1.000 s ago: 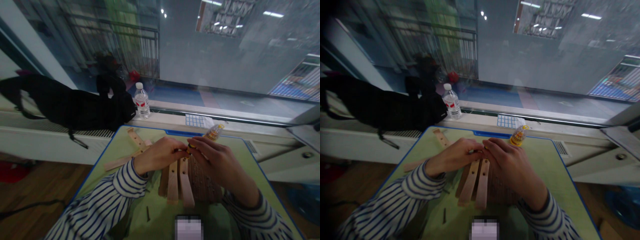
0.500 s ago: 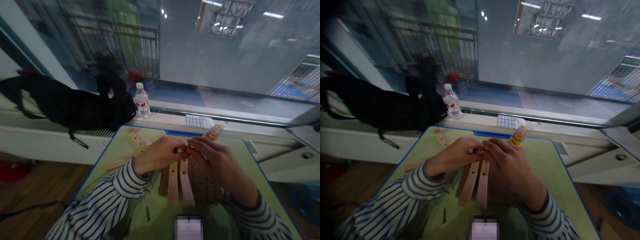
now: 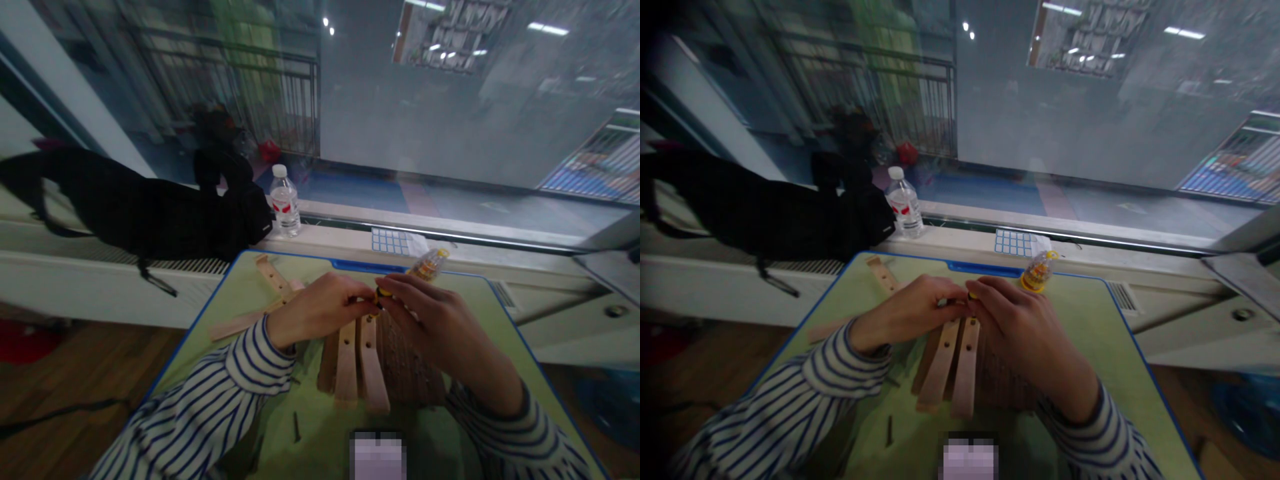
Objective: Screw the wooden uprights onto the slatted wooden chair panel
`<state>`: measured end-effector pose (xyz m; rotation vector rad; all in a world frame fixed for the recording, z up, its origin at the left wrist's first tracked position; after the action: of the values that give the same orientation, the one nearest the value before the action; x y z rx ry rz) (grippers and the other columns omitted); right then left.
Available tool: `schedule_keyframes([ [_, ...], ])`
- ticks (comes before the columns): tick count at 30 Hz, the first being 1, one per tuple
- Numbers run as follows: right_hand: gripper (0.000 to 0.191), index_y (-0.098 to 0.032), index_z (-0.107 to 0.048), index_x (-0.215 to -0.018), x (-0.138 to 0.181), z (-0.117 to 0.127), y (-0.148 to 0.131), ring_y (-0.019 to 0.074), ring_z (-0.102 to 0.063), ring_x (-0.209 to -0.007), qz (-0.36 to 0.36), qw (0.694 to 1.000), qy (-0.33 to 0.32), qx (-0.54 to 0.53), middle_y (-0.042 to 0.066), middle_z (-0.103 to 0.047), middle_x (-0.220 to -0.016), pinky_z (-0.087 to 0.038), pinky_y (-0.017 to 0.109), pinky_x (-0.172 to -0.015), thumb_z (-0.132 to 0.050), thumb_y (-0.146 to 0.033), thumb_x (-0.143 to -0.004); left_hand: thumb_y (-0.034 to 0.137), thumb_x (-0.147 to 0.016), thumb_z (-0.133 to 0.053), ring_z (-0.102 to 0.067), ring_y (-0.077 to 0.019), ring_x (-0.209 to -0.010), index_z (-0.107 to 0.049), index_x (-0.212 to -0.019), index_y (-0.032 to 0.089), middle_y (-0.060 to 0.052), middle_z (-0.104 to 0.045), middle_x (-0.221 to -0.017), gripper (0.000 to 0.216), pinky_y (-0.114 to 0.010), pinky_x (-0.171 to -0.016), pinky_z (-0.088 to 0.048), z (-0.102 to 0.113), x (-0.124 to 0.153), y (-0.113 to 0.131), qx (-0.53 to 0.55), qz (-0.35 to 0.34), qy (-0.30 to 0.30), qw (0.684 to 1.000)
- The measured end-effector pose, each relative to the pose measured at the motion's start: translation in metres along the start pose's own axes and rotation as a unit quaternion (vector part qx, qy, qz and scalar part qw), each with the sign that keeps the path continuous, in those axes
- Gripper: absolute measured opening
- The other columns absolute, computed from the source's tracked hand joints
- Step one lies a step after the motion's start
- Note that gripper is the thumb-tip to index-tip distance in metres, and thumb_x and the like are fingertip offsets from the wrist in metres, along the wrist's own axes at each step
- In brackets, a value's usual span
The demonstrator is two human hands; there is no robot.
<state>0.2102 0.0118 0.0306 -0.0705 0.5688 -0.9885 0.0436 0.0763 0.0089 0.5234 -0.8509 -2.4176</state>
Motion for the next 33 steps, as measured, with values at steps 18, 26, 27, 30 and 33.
schedule_keyframes([
  [18, 0.035, -0.016, -0.054, -0.126, 0.0009, -0.0015, -0.0033, 0.0215, -0.065, -0.1, 0.001, 1.0, -0.001, 0.008, 0.009, -0.063, -0.122, -0.054, 0.038, -0.085, -0.044, -0.029, -0.095, 0.027, -0.087, -0.059, -0.058, -0.0106, -0.069, -0.069, -0.084, 0.017, 0.002, -0.066, -0.075, 0.014, -0.021, -0.062, -0.037, -0.0003, 0.0003, -0.002, -0.008, 0.019, 0.013, 1.0],
  [26, 0.031, -0.017, -0.058, -0.121, 0.0006, -0.0033, -0.0019, 0.0188, -0.065, -0.1, 0.015, 1.0, -0.004, -0.018, 0.007, -0.063, -0.122, -0.054, 0.035, -0.087, -0.043, -0.023, -0.095, 0.03, -0.091, -0.054, -0.059, -0.0117, -0.071, -0.067, -0.084, 0.016, 0.0, -0.066, -0.077, 0.02, -0.021, -0.063, -0.038, 0.0001, 0.0001, -0.0014, -0.025, 0.008, -0.012, 1.0],
  [27, 0.03, -0.017, -0.059, -0.12, 0.0003, -0.0039, -0.0013, 0.0189, -0.065, -0.1, 0.011, 1.0, -0.003, -0.016, 0.007, -0.063, -0.121, -0.054, 0.035, -0.086, -0.044, -0.024, -0.095, 0.029, -0.091, -0.053, -0.059, -0.0117, -0.071, -0.066, -0.084, 0.016, 0.0, -0.066, -0.077, 0.02, -0.021, -0.062, -0.038, -0.0001, 0.0, -0.0015, -0.027, 0.0, -0.015, 1.0],
  [30, 0.028, -0.017, -0.06, -0.117, -0.0002, -0.0055, 0.0, 0.0191, -0.066, -0.096, 0.002, 1.0, 0.01, -0.003, 0.007, -0.066, -0.116, -0.054, 0.035, -0.084, -0.046, -0.027, -0.095, 0.026, -0.092, -0.051, -0.058, -0.0115, -0.07, -0.065, -0.084, 0.015, 0.0, -0.065, -0.077, 0.019, -0.021, -0.062, -0.038, -0.0007, -0.0003, -0.0019, -0.026, -0.017, -0.025, 0.999],
  [33, 0.027, -0.017, -0.062, -0.113, 0.0003, -0.0065, 0.0001, 0.0192, -0.066, -0.094, 0.0, 1.0, 0.02, 0.006, 0.007, -0.067, -0.112, -0.054, 0.035, -0.082, -0.047, -0.029, -0.094, 0.024, -0.092, -0.05, -0.058, -0.0115, -0.072, -0.065, -0.087, 0.015, 0.0, -0.065, -0.079, 0.018, -0.021, -0.063, -0.038, -0.0008, -0.0003, -0.0021, -0.015, -0.022, -0.031, 0.999],
])
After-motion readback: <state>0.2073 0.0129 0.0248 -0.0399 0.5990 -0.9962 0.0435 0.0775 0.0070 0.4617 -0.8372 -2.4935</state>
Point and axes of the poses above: each hand's wrist, its own x-axis away from the middle knuckle, its own z-axis out of the back of the hand, y = z × x, the point moved 2 cm from there along -x, towards the middle knuckle
